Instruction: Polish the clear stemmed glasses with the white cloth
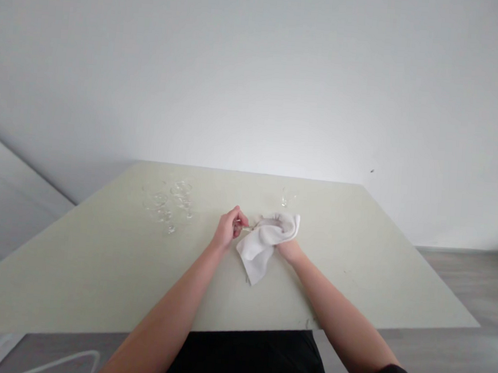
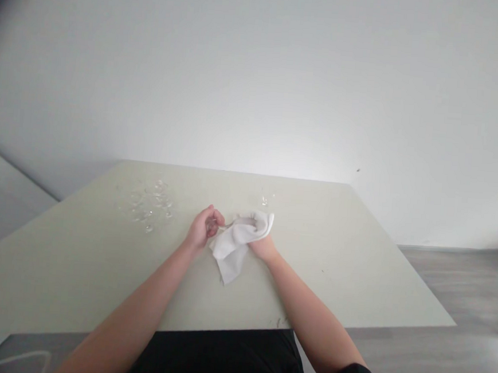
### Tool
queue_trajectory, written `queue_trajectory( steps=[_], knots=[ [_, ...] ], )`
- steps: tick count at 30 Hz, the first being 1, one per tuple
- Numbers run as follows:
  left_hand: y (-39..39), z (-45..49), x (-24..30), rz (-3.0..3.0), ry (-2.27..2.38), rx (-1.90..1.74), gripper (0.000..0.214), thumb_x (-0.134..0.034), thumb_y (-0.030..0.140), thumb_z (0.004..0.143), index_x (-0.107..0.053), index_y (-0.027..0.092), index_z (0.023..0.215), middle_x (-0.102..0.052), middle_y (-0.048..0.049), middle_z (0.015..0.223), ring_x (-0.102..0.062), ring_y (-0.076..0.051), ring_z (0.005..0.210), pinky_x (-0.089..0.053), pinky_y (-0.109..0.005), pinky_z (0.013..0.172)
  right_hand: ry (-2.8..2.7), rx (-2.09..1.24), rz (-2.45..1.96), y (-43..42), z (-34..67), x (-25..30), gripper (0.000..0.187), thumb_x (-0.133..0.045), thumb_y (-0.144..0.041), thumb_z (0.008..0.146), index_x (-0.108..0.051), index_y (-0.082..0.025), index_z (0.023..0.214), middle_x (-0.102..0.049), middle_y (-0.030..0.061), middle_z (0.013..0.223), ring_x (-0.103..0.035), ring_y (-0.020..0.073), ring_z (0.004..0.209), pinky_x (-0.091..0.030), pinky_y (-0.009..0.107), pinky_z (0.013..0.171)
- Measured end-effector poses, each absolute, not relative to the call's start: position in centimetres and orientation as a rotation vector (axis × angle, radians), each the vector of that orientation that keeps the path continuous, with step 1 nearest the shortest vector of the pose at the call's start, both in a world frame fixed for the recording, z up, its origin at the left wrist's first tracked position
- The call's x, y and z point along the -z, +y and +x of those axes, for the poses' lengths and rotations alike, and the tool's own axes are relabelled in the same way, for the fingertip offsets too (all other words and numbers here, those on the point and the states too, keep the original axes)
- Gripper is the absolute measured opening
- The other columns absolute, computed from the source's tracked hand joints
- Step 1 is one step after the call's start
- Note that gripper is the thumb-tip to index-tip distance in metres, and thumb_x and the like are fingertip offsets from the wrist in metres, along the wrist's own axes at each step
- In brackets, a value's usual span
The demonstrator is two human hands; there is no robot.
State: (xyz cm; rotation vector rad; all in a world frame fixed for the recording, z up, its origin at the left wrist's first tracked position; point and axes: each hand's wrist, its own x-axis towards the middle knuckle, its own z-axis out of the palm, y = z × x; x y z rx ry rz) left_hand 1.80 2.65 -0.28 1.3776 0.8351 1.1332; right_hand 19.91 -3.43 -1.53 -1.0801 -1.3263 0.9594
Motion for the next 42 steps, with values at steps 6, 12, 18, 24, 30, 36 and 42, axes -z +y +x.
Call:
queue_trajectory(
  steps=[6, 12, 18, 24, 30, 36, 42],
  knots=[
    [0.9, 1.8, 0.0, 1.823, 0.661, -1.374, 0.051, -0.046, 0.053, 0.090, -0.052, 0.019, 0.053, -0.060, -0.0068, 0.063, -0.052, -0.015, 0.061, -0.041, -0.029, 0.059, -1.002, -1.214, -1.128, -3.0, 19.5, 2.9, 0.043, -0.067, -0.053, 0.076, -0.061, -0.021, 0.106, -0.072, 0.0077, 0.099, -0.069, 0.0263, 0.091, -0.056, 0.042, 0.083],
    [2.9, 2.2, 0.1, 1.174, 0.914, -1.039, 0.053, -0.047, 0.052, 0.084, -0.037, 0.018, 0.045, -0.058, -0.0032, 0.055, -0.023, -0.005, 0.035, -0.011, -0.024, 0.038, -1.631, -0.679, -0.971, -3.4, 20.8, 2.0, 0.058, -0.083, -0.038, 0.061, -0.061, -0.020, 0.112, -0.065, 0.0097, 0.111, -0.062, 0.0274, 0.107, -0.046, 0.042, 0.099],
    [2.7, 1.7, -0.2, 1.289, 0.823, -1.194, 0.049, -0.048, 0.057, 0.085, -0.049, 0.017, 0.056, -0.059, -0.0021, 0.064, -0.032, -0.006, 0.040, -0.020, -0.023, 0.039, -1.426, -0.792, -1.087, -2.8, 19.9, 2.8, 0.037, -0.070, -0.048, 0.075, -0.063, -0.020, 0.098, -0.069, 0.0074, 0.094, -0.065, 0.0244, 0.090, -0.054, 0.040, 0.085],
    [1.3, 1.4, -0.1, 1.934, 0.724, -1.350, 0.044, -0.048, 0.048, 0.091, -0.058, 0.018, 0.060, -0.058, -0.0041, 0.062, -0.053, -0.015, 0.062, -0.042, -0.029, 0.063, -1.097, -1.156, -1.222, -2.5, 19.5, 4.0, 0.039, -0.050, -0.058, 0.088, -0.062, -0.022, 0.093, -0.066, 0.0034, 0.070, -0.064, 0.0206, 0.062, -0.055, 0.033, 0.057],
    [2.9, 1.6, 0.2, 1.497, 1.026, -1.218, 0.056, -0.042, 0.057, 0.088, -0.055, 0.019, 0.051, -0.045, -0.0004, 0.044, -0.036, -0.010, 0.040, -0.028, -0.026, 0.044, -1.479, -0.793, -0.987, -3.1, 19.8, 2.3, 0.049, -0.080, -0.042, 0.066, -0.063, -0.020, 0.106, -0.070, 0.0087, 0.106, -0.066, 0.0260, 0.099, -0.051, 0.041, 0.095],
    [2.7, 1.8, -0.1, 1.337, 0.968, -1.187, 0.053, -0.042, 0.063, 0.086, -0.056, 0.019, 0.061, -0.052, -0.0014, 0.054, -0.033, -0.009, 0.041, -0.022, -0.025, 0.042, -1.302, -0.942, -1.106, -2.9, 19.4, 3.1, 0.044, -0.077, -0.046, 0.068, -0.064, -0.021, 0.102, -0.071, 0.0088, 0.102, -0.066, 0.0288, 0.101, -0.051, 0.045, 0.096],
    [1.1, 1.6, 0.0, 1.899, 0.772, -1.375, 0.045, -0.053, 0.054, 0.085, -0.052, 0.021, 0.055, -0.051, -0.0044, 0.059, -0.047, -0.017, 0.062, -0.039, -0.030, 0.061, -1.079, -1.179, -1.066, -2.8, 19.6, 3.6, 0.040, -0.069, -0.052, 0.075, -0.062, -0.024, 0.101, -0.072, 0.0061, 0.093, -0.069, 0.0256, 0.090, -0.057, 0.044, 0.085]
  ],
)
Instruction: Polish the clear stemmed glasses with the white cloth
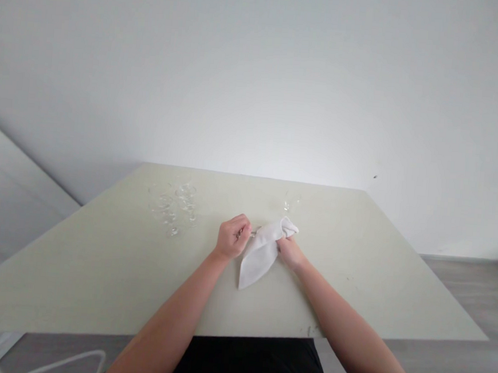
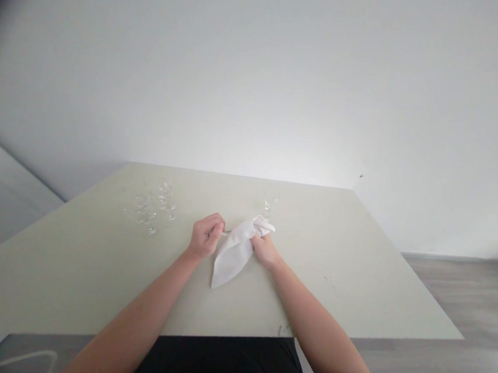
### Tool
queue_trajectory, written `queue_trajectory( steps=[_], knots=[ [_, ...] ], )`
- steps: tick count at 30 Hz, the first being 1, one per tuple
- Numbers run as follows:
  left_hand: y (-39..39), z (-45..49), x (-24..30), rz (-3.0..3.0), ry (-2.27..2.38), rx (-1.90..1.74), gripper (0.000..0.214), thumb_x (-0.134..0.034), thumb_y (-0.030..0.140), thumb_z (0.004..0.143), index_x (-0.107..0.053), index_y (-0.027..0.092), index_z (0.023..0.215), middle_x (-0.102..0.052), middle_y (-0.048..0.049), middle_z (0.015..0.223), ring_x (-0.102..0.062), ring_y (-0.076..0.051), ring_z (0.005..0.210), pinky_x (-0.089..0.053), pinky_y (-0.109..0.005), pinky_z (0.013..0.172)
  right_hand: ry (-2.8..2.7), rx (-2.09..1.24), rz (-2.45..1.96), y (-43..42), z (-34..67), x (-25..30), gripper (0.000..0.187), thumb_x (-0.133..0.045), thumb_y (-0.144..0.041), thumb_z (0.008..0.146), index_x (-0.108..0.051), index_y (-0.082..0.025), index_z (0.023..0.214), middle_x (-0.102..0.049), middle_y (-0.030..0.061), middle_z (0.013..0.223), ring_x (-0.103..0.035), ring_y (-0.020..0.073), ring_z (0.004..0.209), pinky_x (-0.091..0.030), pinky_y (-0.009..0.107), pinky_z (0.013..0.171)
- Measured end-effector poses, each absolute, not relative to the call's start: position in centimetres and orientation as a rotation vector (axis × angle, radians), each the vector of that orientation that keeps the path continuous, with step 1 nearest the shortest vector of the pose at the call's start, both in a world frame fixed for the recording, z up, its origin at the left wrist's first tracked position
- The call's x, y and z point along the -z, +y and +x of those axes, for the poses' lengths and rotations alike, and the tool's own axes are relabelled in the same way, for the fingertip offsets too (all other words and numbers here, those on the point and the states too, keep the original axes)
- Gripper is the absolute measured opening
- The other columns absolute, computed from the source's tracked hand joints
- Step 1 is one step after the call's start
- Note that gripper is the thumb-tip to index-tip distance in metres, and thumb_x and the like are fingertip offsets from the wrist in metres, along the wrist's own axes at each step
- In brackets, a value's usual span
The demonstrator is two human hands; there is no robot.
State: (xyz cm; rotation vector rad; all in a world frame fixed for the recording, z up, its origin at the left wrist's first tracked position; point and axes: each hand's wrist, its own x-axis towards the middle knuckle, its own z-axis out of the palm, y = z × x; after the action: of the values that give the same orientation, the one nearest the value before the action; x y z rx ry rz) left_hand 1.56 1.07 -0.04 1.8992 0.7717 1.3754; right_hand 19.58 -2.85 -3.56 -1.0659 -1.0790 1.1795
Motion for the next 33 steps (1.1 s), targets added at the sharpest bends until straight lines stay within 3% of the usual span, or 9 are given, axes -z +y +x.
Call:
queue_trajectory(
  steps=[3, 7, 9, 15, 18, 21, 24, 27, 33],
  knots=[
    [1.7, 2.0, 0.3, 1.700, 0.907, -1.355, 0.050, -0.047, 0.054, 0.087, -0.045, 0.021, 0.049, -0.045, -0.0024, 0.051, -0.042, -0.014, 0.052, -0.033, -0.028, 0.052, -1.339, -0.934, -0.966, -3.3, 20.3, 2.5, 0.048, -0.082, -0.040, 0.065, -0.061, -0.023, 0.105, -0.070, 0.0055, 0.100, -0.066, 0.0243, 0.095, -0.052, 0.042, 0.093],
    [2.7, 2.6, 0.5, 1.289, 1.003, -1.017, 0.053, -0.044, 0.056, 0.086, -0.031, 0.022, 0.047, -0.041, 0.0005, 0.045, -0.034, -0.010, 0.038, -0.016, -0.025, 0.041, -1.523, -0.653, -0.946, -3.6, 20.8, 1.6, 0.059, -0.087, -0.031, 0.055, -0.064, -0.020, 0.108, -0.066, 0.0066, 0.108, -0.061, 0.0265, 0.106, -0.045, 0.038, 0.101],
    [2.6, 2.6, 0.4, 1.311, 0.952, -1.055, 0.052, -0.044, 0.057, 0.086, -0.033, 0.022, 0.049, -0.043, 0.0005, 0.048, -0.032, -0.009, 0.039, -0.018, -0.025, 0.041, -1.462, -0.709, -0.994, -3.4, 20.6, 1.7, 0.057, -0.087, -0.032, 0.055, -0.064, -0.019, 0.105, -0.067, 0.0071, 0.106, -0.062, 0.0266, 0.104, -0.045, 0.039, 0.101],
    [0.9, 1.6, 0.5, 2.008, 0.684, -1.298, 0.042, -0.060, 0.051, 0.079, -0.047, 0.021, 0.053, -0.045, -0.0017, 0.055, -0.041, -0.014, 0.056, -0.034, -0.029, 0.058, -1.043, -1.210, -1.083, -3.1, 19.5, 2.5, 0.035, -0.061, -0.055, 0.081, -0.065, -0.023, 0.094, -0.072, 0.0065, 0.088, -0.069, 0.0269, 0.093, -0.056, 0.045, 0.086],
    [1.3, 1.9, 0.6, 1.880, 0.775, -1.318, 0.046, -0.054, 0.051, 0.084, -0.046, 0.021, 0.051, -0.044, -0.0020, 0.052, -0.040, -0.015, 0.054, -0.033, -0.030, 0.056, -1.120, -1.176, -1.041, -3.5, 19.9, 2.0, 0.039, -0.075, -0.047, 0.071, -0.066, -0.023, 0.100, -0.072, 0.0075, 0.098, -0.069, 0.0276, 0.097, -0.054, 0.045, 0.092],
    [2.3, 2.4, 0.7, 1.456, 0.867, -1.307, 0.055, -0.045, 0.057, 0.087, -0.039, 0.020, 0.047, -0.043, -0.0015, 0.049, -0.037, -0.012, 0.047, -0.028, -0.026, 0.048, -1.232, -1.064, -0.998, -3.9, 20.4, 1.1, 0.065, -0.088, -0.038, 0.056, -0.063, -0.023, 0.114, -0.068, 0.0088, 0.117, -0.063, 0.0281, 0.112, -0.046, 0.044, 0.103],
    [2.9, 2.7, 0.5, 1.144, 0.873, -1.134, 0.058, -0.042, 0.063, 0.085, -0.030, 0.020, 0.047, -0.039, 0.0010, 0.046, -0.029, -0.008, 0.039, -0.016, -0.024, 0.040, -1.227, -1.053, -0.914, -4.1, 20.5, 0.4, 0.067, -0.078, -0.053, 0.069, -0.058, -0.026, 0.126, -0.062, 0.0094, 0.131, -0.058, 0.0287, 0.122, -0.044, 0.045, 0.106],
    [2.8, 2.7, 0.3, 1.107, 0.845, -1.116, 0.058, -0.045, 0.062, 0.084, -0.030, 0.020, 0.048, -0.038, 0.0024, 0.047, -0.027, -0.006, 0.037, -0.014, -0.023, 0.039, -1.070, -1.232, -0.802, -4.2, 20.4, 0.3, 0.066, -0.055, -0.070, 0.080, -0.057, -0.024, 0.128, -0.065, 0.0109, 0.128, -0.063, 0.0303, 0.114, -0.049, 0.047, 0.099],
    [2.0, 2.7, 0.2, 1.357, 0.770, -1.197, 0.058, -0.047, 0.059, 0.087, -0.036, 0.020, 0.046, -0.044, -0.0004, 0.047, -0.034, -0.009, 0.042, -0.022, -0.026, 0.042, -1.229, -1.324, -0.865, -4.1, 21.1, 1.1, 0.050, -0.075, -0.054, 0.066, -0.067, -0.022, 0.103, -0.072, 0.0085, 0.107, -0.068, 0.0273, 0.100, -0.054, 0.040, 0.089]
  ],
)
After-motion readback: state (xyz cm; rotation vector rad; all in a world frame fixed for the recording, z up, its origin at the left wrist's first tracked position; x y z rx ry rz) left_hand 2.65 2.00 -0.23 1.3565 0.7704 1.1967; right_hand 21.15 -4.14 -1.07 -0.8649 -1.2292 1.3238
